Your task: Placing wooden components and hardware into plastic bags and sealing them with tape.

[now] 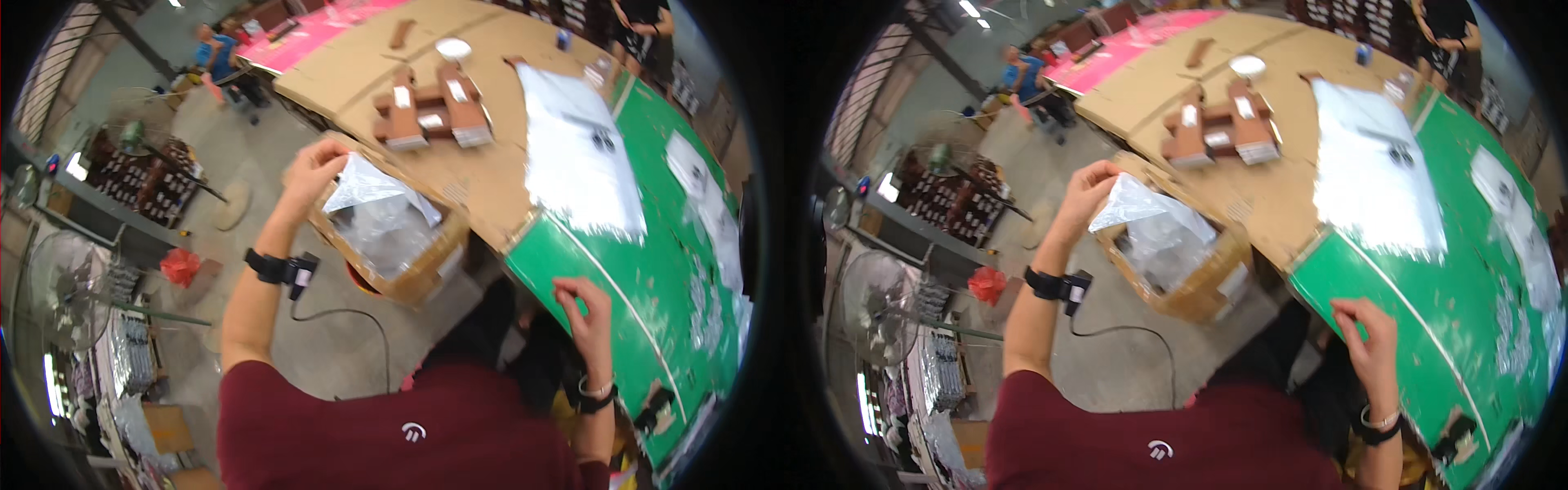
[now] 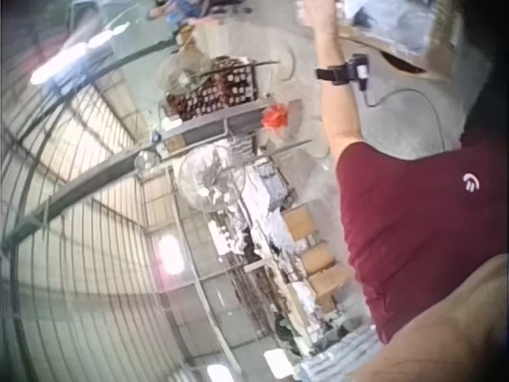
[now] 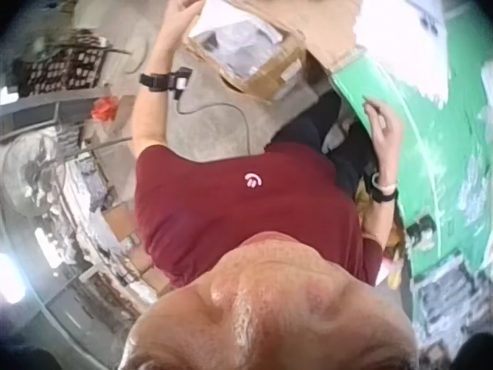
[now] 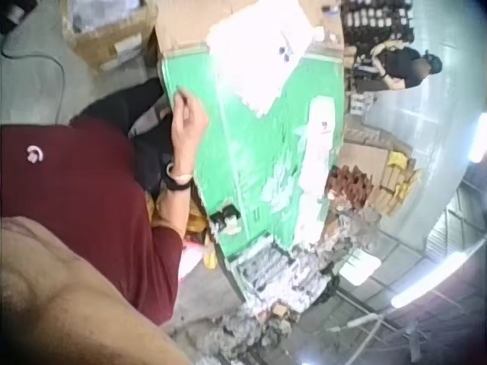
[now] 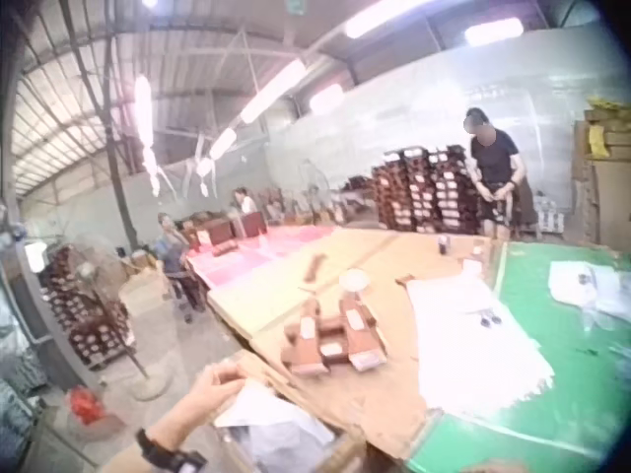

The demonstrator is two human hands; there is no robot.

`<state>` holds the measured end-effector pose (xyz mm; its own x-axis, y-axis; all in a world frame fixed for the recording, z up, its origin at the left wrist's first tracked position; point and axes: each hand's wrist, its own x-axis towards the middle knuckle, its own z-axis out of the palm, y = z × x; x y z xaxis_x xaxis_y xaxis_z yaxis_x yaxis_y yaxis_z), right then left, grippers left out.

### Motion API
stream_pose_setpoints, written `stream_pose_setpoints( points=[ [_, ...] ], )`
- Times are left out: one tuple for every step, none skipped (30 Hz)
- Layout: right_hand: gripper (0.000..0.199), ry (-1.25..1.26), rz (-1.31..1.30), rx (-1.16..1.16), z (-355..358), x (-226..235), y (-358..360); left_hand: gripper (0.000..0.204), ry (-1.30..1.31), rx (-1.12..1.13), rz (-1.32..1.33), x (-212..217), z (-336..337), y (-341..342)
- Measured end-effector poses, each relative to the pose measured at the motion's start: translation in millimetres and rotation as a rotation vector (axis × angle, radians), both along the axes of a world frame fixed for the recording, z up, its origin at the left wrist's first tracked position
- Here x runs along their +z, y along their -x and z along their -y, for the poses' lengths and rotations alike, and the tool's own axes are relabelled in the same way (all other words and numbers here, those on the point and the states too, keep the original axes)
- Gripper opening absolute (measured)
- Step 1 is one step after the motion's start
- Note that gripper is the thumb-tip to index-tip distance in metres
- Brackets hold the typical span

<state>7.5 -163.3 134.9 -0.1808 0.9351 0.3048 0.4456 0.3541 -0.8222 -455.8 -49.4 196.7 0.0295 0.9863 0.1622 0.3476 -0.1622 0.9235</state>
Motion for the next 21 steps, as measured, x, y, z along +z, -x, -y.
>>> stream_pose_setpoints(
  points=[
    [0.014,-0.039,-0.025,0.027,2.1,-3.3,6.7,0.007,-0.049,0.026,0.069,-1.4,-0.3,5.0],
    [0.016,-0.013,-0.008,0.051,3.8,-6.2,8.5,0.007,-0.092,0.035,0.190,0.6,-3.5,-5.1],
    [0.019,0.019,0.008,0.085,1.3,-7.9,11.9,0.008,-0.257,0.002,0.124,-4.3,-6.7,-9.8],
    [0.026,0.042,-0.057,0.135,-3.2,-8.3,24.5,0.010,-0.395,0.090,-0.248,-13.6,-9.7,-8.3],
    [0.034,0.075,-0.114,0.178,-4.6,-9.2,39.4,0.013,-0.198,0.102,-0.218,-26.3,-10.6,-8.3],
    [0.054,0.060,-0.121,0.223,-10.3,-6.6,53.2,0.013,-0.152,0.094,-0.112,-17.3,-5.5,-17.2],
    [0.079,-0.056,0.000,0.273,-20.6,-8.3,61.6,0.013,-0.105,0.083,-0.007,-7.8,-0.1,-25.9],
    [0.092,-0.087,-0.003,0.260,-27.9,-2.0,75.7,0.013,-0.121,0.089,-0.013,-0.9,3.7,-30.6],
    [0.105,-0.116,-0.006,0.247,-36.2,5.2,89.1,0.013,-0.150,-0.008,-0.086,4.4,6.3,-35.0],
    [0.105,-0.129,-0.010,0.254,-49.6,8.9,99.0,0.013,-0.177,-0.103,-0.161,10.4,8.6,-40.1],
    [0.111,-0.199,-0.047,0.229,-63.2,11.6,108.6,0.013,-0.187,-0.096,-0.167,14.6,13.4,-49.3],
    [0.116,-0.267,-0.083,0.204,-75.2,15.2,118.0,0.014,-0.230,-0.190,-0.309,22.0,20.8,-61.3],
    [0.116,-0.274,-0.083,0.197,-87.4,17.6,124.4,0.015,-0.270,-0.298,-0.446,29.0,22.3,-72.4],
    [0.116,-0.187,-0.261,0.308,-98.3,18.4,129.9,0.015,-0.275,-0.300,-0.449,37.0,24.2,-79.8],
    [0.116,-0.096,-0.436,0.420,-103.9,17.0,132.7,0.016,-0.268,-0.381,-0.420,44.2,27.7,-87.8],
    [0.096,0.079,-0.567,0.456,-104.0,14.6,137.6,0.017,-0.261,-0.463,-0.388,49.5,29.8,-94.9],
    [0.096,0.077,-0.564,0.460,-102.5,16.0,137.7,0.017,-0.265,-0.459,-0.388,53.7,30.7,-99.4],
    [0.079,0.171,-0.500,0.457,-98.1,17.4,135.2,0.019,-0.248,-0.492,-0.363,56.8,30.9,-103.7],
    [0.062,0.265,-0.435,0.450,-93.5,18.1,133.0,0.020,-0.231,-0.526,-0.337,57.8,30.1,-106.0],
    [0.062,0.264,-0.431,0.450,-87.3,17.8,133.9,0.021,-0.132,-0.522,-0.369,57.4,26.5,-105.1],
    [0.046,0.276,-0.657,0.342,-80.1,17.7,136.4,0.021,-0.134,-0.522,-0.366,54.1,26.7,-108.8]
  ],
)
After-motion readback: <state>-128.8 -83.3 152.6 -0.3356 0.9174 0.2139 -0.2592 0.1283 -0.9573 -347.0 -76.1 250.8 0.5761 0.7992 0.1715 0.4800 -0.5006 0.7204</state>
